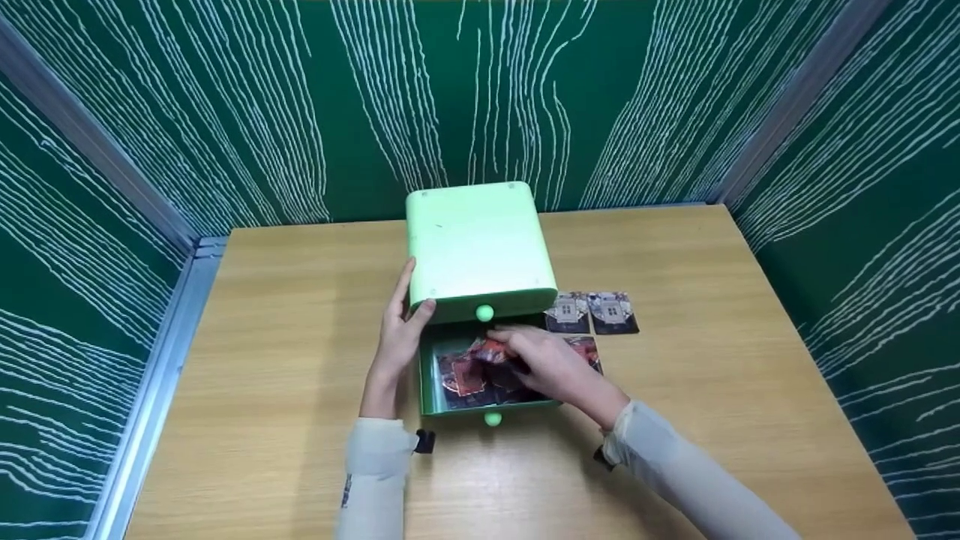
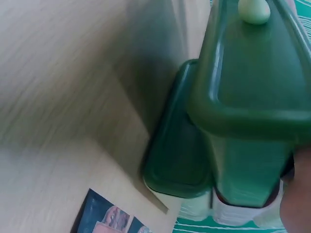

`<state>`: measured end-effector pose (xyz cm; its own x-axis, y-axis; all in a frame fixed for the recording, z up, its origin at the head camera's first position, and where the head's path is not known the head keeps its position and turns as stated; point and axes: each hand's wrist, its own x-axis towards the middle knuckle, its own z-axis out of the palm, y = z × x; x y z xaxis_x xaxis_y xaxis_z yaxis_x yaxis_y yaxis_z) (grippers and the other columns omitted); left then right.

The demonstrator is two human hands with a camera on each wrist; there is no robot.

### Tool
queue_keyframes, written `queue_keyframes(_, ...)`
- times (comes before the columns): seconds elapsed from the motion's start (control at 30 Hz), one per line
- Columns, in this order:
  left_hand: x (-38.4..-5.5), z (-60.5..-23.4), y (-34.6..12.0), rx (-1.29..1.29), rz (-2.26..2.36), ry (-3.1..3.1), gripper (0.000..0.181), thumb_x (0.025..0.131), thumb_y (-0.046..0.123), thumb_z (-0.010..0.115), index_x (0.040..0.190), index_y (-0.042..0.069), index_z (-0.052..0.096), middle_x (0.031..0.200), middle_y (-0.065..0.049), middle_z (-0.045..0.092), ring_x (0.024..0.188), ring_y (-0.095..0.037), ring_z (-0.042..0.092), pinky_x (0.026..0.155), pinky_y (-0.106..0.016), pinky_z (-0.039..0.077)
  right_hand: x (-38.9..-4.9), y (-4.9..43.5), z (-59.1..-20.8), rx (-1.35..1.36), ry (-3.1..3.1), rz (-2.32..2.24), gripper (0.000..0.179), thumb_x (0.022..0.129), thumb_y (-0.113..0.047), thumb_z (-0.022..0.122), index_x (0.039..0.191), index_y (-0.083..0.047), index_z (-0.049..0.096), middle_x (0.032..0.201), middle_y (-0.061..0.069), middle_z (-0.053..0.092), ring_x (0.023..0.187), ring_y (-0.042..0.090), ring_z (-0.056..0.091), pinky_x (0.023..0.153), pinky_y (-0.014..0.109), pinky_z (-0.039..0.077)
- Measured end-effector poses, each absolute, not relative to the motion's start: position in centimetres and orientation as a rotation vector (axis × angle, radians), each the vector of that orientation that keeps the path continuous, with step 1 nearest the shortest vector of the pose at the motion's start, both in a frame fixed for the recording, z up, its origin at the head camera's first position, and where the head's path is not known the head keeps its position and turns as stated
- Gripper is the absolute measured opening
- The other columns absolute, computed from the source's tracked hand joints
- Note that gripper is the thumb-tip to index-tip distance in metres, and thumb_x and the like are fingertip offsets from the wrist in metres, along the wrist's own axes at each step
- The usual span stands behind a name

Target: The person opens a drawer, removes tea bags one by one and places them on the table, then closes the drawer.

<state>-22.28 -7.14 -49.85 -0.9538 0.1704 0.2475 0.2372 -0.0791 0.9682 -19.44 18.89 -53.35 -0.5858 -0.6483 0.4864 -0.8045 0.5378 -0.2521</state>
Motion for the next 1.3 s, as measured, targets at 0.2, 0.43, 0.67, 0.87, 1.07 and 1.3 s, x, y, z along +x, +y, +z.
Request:
queue_keyframes(0.2, -22.1, -49.9, -7.2, -0.453, -2.208, -2.124, 0.067, 0.099, 0.01, 0.054, 0.156, 0.011, 0.019, 0.161, -0.006, 0.014, 0.146, -0.018, 0.012, 0.116, -0.041, 0.012, -17.4, 21.6, -52.4, 1.047, -2.183, 0.891, 0.053, 0.077, 0.016, 0.06, 0.128, 0.0, 0.061, 0.126, 0.015, 0.062, 0.11, 0.032, 0.062, 0.093, 0.039, 0.049)
queue_keyframes(0.43, -22.2, -49.8, -7.2, -0.434, -2.203, -2.152, 0.067, 0.099, 0.012, 0.055, 0.156, 0.014, 0.019, 0.161, -0.003, 0.014, 0.146, -0.018, 0.01, 0.115, -0.046, 0.011, -15.5, 28.0, -54.6, 0.551, -2.197, 0.682, 0.054, 0.072, 0.023, 0.058, 0.12, 0.001, 0.067, 0.119, 0.019, 0.065, 0.101, 0.039, 0.065, 0.085, 0.043, 0.052)
queue_keyframes(0.67, -21.9, -49.6, -7.3, -0.43, -2.199, -2.132, 0.066, 0.098, 0.009, 0.054, 0.156, 0.011, 0.021, 0.161, -0.009, 0.014, 0.146, -0.022, 0.011, 0.115, -0.049, 0.012, -15.3, 32.3, -59.9, 0.379, -2.525, 0.393, 0.046, 0.076, 0.017, 0.061, 0.119, 0.002, 0.068, 0.114, 0.025, 0.065, 0.099, 0.043, 0.064, 0.08, 0.054, 0.052)
queue_keyframes(0.87, -22.0, -49.6, -7.2, -0.452, -2.211, -2.137, 0.066, 0.099, 0.009, 0.054, 0.156, 0.011, 0.02, 0.161, -0.008, 0.013, 0.146, -0.022, 0.01, 0.115, -0.049, 0.011, -15.6, 33.3, -61.4, 0.365, -2.7, 0.342, 0.035, 0.083, 0.013, 0.06, 0.114, 0.001, 0.07, 0.113, 0.022, 0.067, 0.102, 0.041, 0.063, 0.082, 0.053, 0.052)
queue_keyframes(1.07, -22.9, -51.6, -7.4, -0.442, -2.207, -2.125, 0.068, 0.099, 0.014, 0.055, 0.157, 0.017, 0.02, 0.162, -0.007, 0.011, 0.147, -0.022, 0.008, 0.115, -0.05, 0.008, -15.5, 33.5, -61.1, 0.471, -2.993, 0.413, 0.04, 0.086, 0.003, 0.065, 0.126, 0.002, 0.063, 0.131, 0.026, 0.055, 0.121, 0.045, 0.051, 0.092, 0.054, 0.046)
queue_keyframes(1.3, -23.4, -52.7, -7.3, -0.434, -2.163, -2.134, 0.067, 0.098, 0.024, 0.058, 0.155, 0.03, 0.023, 0.162, 0.0, 0.014, 0.145, -0.013, 0.011, 0.115, -0.048, 0.01, -15.4, 33.9, -60.4, 0.513, -3.116, 0.474, 0.046, 0.085, 0.008, 0.06, 0.131, 0.005, 0.057, 0.141, 0.027, 0.045, 0.129, 0.047, 0.04, 0.1, 0.056, 0.037)
